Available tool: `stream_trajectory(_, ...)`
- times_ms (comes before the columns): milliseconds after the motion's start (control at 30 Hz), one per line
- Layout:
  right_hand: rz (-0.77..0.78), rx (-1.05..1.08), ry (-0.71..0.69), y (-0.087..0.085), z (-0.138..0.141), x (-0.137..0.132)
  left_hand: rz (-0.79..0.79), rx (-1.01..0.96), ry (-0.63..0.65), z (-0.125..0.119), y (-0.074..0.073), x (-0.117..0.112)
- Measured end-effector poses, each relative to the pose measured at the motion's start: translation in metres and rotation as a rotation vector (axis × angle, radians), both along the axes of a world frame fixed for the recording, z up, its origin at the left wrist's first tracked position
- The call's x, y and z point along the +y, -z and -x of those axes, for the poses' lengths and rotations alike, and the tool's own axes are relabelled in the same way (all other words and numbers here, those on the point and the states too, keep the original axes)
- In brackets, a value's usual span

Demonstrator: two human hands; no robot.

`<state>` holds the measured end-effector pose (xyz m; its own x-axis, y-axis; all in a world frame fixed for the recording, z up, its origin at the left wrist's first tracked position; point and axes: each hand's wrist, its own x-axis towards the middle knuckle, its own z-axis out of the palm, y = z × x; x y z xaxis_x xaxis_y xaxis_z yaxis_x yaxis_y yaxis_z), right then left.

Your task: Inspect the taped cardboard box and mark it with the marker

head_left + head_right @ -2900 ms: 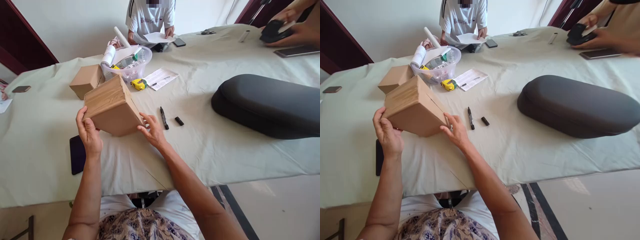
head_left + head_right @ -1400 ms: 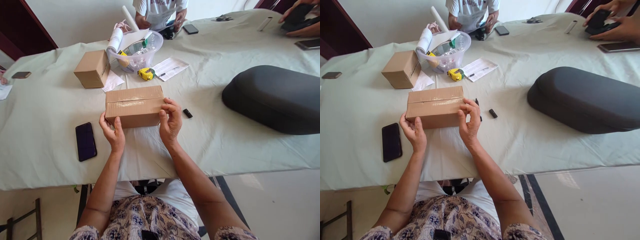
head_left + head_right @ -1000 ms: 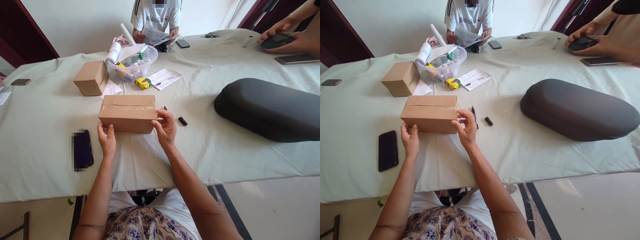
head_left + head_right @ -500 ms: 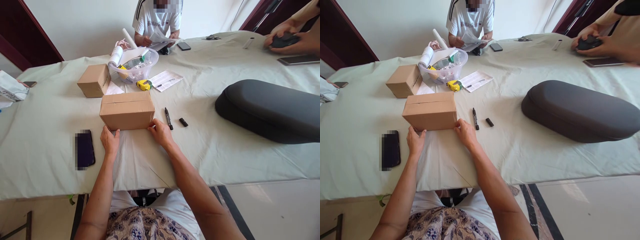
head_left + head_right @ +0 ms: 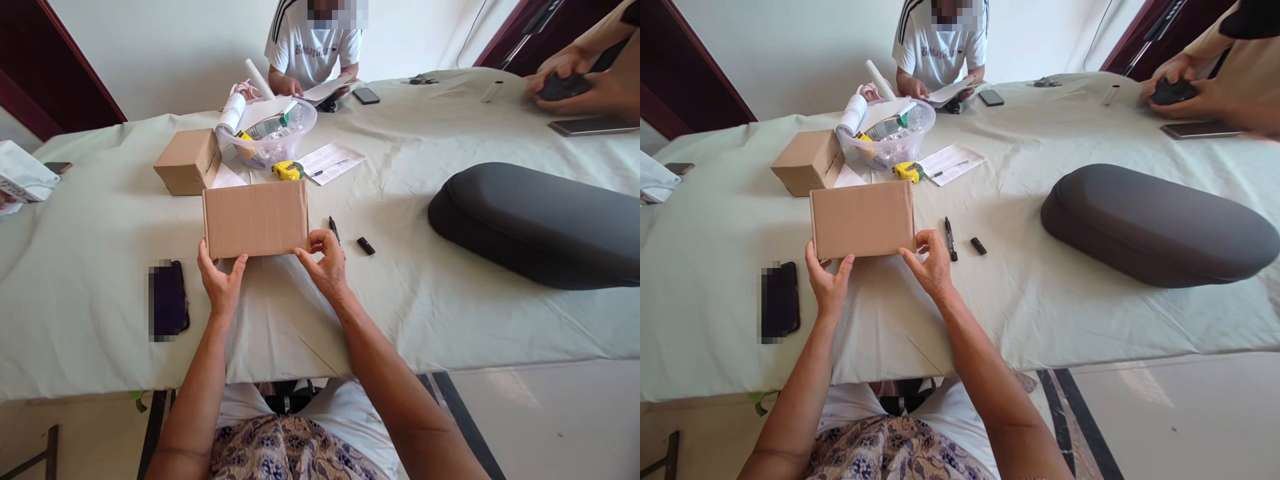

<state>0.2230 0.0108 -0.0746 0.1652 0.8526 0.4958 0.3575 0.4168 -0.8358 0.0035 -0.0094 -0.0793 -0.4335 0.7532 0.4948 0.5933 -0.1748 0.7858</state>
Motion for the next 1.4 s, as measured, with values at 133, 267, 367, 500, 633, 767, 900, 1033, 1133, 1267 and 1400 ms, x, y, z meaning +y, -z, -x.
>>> stream_trajectory(133, 0.029, -0.042, 0.160, 0.004, 0.006, -0.003, -0.024, 0.053, -0.034, -0.002, -0.001, -0.002)
stream_trajectory(267, 0.094, -0.064, 0.323, 0.010, 0.015, -0.006, -0.027, 0.070, -0.060, -0.011, 0.003, -0.006)
stream_trajectory(367, 0.131, -0.090, 0.384, 0.014, 0.020, -0.007, -0.022, 0.044, -0.069, -0.020, 0.008, -0.008)
stream_trajectory(500, 0.128, -0.103, 0.394, 0.017, 0.026, -0.008, -0.004, 0.012, -0.085, -0.028, 0.011, -0.010)
stream_trajectory(633, 0.105, -0.078, 0.366, 0.015, 0.030, -0.011, -0.013, 0.005, -0.129, -0.029, 0.012, -0.011)
stream_trajectory(767, 0.108, -0.029, 0.320, 0.011, 0.027, -0.011, -0.038, 0.009, -0.134, -0.025, 0.010, -0.011)
stream_trajectory(900, 0.082, 0.046, 0.298, 0.009, 0.022, -0.010, -0.066, 0.002, -0.140, -0.021, 0.006, -0.010)
stream_trajectory(1033, 0.046, 0.095, 0.261, 0.006, 0.018, -0.008, -0.073, -0.001, -0.134, -0.015, 0.005, -0.008)
stream_trajectory(1133, 0.023, 0.116, 0.240, 0.004, 0.017, -0.008, -0.082, -0.038, -0.111, -0.011, 0.005, -0.007)
stream_trajectory(1267, -0.007, 0.134, 0.243, 0.003, 0.014, -0.008, -0.100, -0.154, -0.074, -0.010, 0.005, -0.005)
stream_trajectory(1400, -0.058, 0.156, 0.216, 0.003, 0.010, -0.007, -0.156, -0.280, -0.059, -0.008, 0.002, -0.003)
